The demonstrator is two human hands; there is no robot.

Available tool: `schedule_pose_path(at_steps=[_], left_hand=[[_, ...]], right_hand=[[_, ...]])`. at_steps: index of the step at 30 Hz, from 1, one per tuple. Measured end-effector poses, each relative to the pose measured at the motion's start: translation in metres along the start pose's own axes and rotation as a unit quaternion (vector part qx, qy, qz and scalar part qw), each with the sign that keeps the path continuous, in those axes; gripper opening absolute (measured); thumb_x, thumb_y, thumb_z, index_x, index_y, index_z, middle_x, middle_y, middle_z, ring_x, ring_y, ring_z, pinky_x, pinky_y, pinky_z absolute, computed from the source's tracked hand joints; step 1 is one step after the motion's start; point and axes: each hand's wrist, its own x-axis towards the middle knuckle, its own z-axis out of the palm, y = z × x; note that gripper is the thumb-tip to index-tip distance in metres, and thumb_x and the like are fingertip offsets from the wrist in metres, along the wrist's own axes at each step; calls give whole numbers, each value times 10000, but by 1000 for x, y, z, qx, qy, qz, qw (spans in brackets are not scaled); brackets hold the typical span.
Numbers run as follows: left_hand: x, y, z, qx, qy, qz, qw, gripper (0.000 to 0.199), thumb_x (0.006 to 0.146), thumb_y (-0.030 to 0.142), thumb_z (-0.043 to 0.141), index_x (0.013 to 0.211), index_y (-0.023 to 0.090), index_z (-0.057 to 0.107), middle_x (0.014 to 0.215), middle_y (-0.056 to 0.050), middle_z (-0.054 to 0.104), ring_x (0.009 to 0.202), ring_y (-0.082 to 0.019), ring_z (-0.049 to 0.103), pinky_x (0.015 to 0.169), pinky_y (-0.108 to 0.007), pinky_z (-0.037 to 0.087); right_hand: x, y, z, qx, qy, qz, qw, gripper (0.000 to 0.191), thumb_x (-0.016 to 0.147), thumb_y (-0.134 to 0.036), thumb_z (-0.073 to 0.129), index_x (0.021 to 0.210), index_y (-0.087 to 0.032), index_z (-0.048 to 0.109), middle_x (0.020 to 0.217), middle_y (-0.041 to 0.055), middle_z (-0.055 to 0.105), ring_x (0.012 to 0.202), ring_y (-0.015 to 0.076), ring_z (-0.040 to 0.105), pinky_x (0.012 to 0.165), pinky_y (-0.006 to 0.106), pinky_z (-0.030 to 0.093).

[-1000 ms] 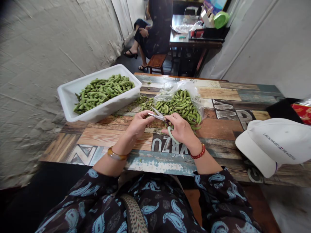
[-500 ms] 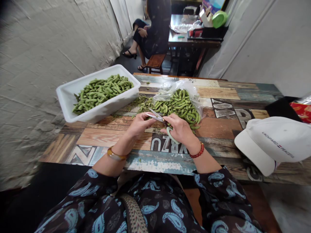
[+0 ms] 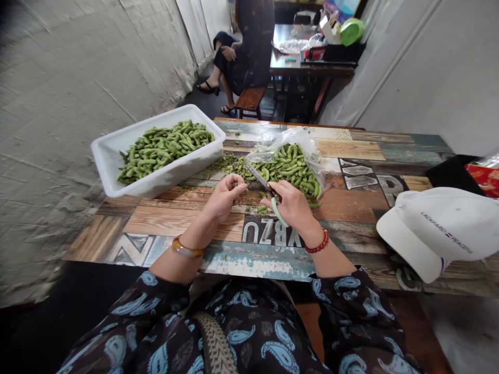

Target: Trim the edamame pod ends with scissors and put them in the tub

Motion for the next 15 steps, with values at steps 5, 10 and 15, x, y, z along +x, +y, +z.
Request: schedule_pose_path(at_steps=[5,10,15], left_hand=[[2,2,-2,-63,10,-29,998,303,695,307,773,805,170,526,630,31,603,451,-49,427,433,-185,276],[3,3,-4,-106,12,-60,992,375,672,279,789,997,120,686,728,-14,673,469,-36,437,441,-187,284],[2,3,-4,-106,22,-64,992,357,620,295,847,892,131,685,721,-4,670,464,-26,420,432,-178,268]], right_hand=[[-1,-3,0,-11,-3,-8,1000,384,871,-429,684,1160,-178,649,986,109,675,887,254,661,786,366,530],[-1,-4,1,-9,-12,-16,1000,349,865,-377,699,1152,-186,645,977,97,670,875,246,657,779,362,532],[-2,-4,2,-18,-20,-20,999,339,868,-374,692,1153,-198,642,950,84,658,862,243,653,771,366,540]])
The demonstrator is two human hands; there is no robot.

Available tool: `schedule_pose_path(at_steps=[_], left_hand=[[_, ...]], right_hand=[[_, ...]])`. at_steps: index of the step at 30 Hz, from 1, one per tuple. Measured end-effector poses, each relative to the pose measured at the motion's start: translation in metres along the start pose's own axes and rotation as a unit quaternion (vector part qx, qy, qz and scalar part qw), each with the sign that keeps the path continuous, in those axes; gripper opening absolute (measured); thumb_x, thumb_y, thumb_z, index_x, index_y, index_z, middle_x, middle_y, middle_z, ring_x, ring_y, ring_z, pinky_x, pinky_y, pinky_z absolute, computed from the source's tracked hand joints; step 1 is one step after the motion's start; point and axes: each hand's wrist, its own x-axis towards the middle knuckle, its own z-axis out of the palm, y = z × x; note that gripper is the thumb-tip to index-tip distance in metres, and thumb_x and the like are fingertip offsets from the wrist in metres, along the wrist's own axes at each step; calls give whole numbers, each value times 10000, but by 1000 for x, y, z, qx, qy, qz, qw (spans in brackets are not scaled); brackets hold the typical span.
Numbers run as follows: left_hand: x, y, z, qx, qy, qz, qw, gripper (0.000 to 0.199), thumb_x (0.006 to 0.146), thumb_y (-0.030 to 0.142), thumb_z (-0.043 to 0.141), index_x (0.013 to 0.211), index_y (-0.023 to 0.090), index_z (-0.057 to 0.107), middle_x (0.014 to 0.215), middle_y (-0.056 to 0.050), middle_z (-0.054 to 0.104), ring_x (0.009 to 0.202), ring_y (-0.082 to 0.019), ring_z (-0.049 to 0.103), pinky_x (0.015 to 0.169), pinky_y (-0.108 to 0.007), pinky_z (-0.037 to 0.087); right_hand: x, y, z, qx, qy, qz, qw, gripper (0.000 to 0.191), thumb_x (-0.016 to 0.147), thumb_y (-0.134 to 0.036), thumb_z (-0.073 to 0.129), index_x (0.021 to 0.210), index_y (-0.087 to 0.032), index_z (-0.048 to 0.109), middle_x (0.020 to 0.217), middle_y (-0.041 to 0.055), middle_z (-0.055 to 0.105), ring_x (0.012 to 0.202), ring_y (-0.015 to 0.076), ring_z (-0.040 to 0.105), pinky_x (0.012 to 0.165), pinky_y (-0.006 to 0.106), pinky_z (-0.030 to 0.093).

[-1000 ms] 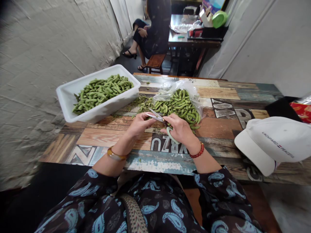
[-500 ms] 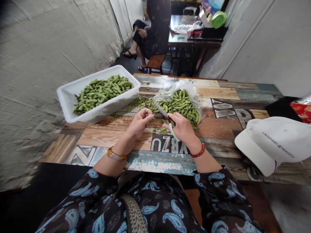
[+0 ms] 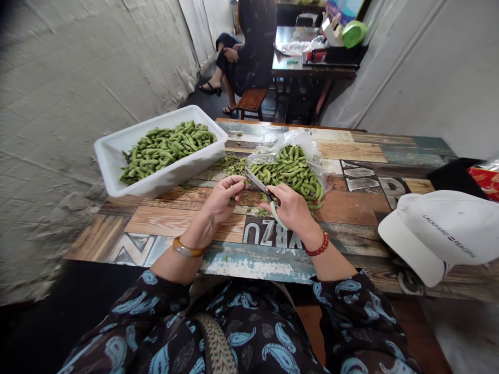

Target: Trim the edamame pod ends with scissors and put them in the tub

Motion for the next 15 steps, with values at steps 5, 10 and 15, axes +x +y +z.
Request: schedule_pose_path(at_steps=[5,10,15], left_hand=[[-1,0,2,2,-33,28,999,346,694,367,805,840,146,582,668,16,639,433,-31,411,428,-180,245],[-2,0,5,17,-82,32,996,364,761,427,757,855,168,518,642,27,615,423,-43,408,427,-185,249],[-3,-3,6,27,-105,41,993,364,777,425,755,865,164,517,660,19,624,443,-43,426,428,-177,268]], right_hand=[[0,-2,0,7,-1,-3,1000,369,864,-384,700,1181,-209,629,976,85,658,878,242,655,775,363,544],[0,-5,-2,6,-22,9,1000,422,828,-342,740,1216,-223,622,1017,83,643,834,224,640,733,349,544],[1,-9,-5,5,-35,16,999,431,822,-294,745,1228,-223,616,1038,83,632,827,217,634,734,341,539]])
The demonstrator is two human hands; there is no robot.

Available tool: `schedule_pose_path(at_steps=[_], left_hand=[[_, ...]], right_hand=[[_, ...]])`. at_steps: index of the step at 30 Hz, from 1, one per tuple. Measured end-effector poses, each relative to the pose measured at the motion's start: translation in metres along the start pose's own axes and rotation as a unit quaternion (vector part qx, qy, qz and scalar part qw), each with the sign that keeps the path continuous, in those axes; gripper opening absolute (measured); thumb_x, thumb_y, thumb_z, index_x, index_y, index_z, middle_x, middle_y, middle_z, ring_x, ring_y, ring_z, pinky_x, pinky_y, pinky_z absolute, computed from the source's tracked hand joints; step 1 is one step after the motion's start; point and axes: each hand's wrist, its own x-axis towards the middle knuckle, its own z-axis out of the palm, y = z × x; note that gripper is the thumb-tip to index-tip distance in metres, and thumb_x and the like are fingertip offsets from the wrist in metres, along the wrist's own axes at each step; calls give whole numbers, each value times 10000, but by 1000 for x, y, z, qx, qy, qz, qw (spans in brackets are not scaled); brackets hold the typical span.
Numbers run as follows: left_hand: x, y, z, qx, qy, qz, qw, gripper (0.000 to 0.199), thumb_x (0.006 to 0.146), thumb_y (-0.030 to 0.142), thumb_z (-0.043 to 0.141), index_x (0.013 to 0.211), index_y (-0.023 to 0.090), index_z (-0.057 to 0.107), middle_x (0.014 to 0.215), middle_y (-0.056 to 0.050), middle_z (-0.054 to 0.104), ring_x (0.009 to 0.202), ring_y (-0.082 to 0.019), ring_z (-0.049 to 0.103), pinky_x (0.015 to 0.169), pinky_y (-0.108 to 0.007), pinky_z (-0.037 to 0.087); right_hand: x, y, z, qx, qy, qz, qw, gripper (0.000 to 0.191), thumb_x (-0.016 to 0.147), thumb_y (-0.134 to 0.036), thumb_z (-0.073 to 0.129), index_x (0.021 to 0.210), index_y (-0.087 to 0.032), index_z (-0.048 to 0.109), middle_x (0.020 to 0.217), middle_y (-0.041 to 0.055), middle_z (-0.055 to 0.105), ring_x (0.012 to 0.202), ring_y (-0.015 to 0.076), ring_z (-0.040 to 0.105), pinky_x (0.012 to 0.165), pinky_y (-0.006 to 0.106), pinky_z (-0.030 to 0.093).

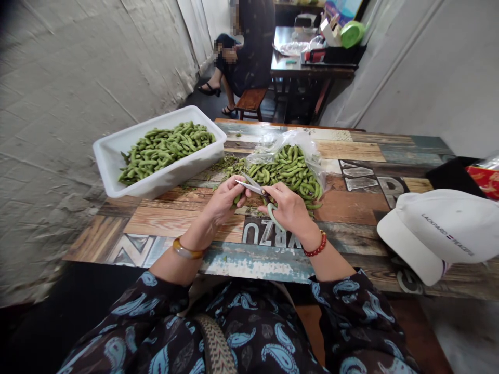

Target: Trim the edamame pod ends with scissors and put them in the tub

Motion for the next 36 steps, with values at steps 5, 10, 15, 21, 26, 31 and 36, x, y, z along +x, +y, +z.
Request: schedule_pose_path(at_steps=[5,10,15,21,26,31,36], left_hand=[[0,-5,0,20,-36,0,999,346,805,435,734,862,161,533,681,17,607,469,-46,447,438,-179,291],[1,-9,0,42,-44,5,998,388,784,483,742,859,163,538,662,18,598,470,-53,446,437,-188,299],[0,-9,2,69,-38,9,997,367,795,467,733,849,171,524,656,20,608,467,-59,456,434,-191,309],[-1,-10,3,66,-41,16,997,345,807,449,725,841,163,535,648,19,600,473,-59,461,438,-187,313],[0,-11,1,56,-46,9,997,358,793,456,736,847,159,544,643,19,594,474,-61,463,435,-189,302],[-2,-7,4,34,-53,-2,998,325,808,413,724,829,147,539,658,16,591,453,-40,433,443,-185,289],[-2,-2,3,-13,-38,-36,999,302,783,376,741,900,153,574,619,47,529,428,-33,391,426,-169,237]], right_hand=[[0,-1,-1,-1,-4,-4,1000,439,820,-310,750,1230,-231,614,1026,80,627,855,228,634,750,345,536],[0,1,1,3,-5,-10,1000,442,827,-327,740,1239,-241,608,1033,76,619,857,226,634,752,347,535],[0,1,1,5,-9,-12,1000,467,807,-342,759,1238,-239,610,1043,81,617,893,239,633,789,364,537],[0,3,3,10,-12,-18,1000,437,817,-350,750,1217,-226,621,1029,83,625,882,234,633,784,357,537],[0,2,2,-3,-14,-18,1000,410,837,-367,728,1199,-204,622,1001,82,619,788,208,621,694,320,525],[0,2,1,-17,-7,-23,1000,373,874,-402,685,1184,-202,632,928,74,621,810,220,630,730,328,525],[3,9,3,13,61,-20,998,392,848,-420,713,1164,-200,640,975,89,657,881,243,646,781,355,538]])
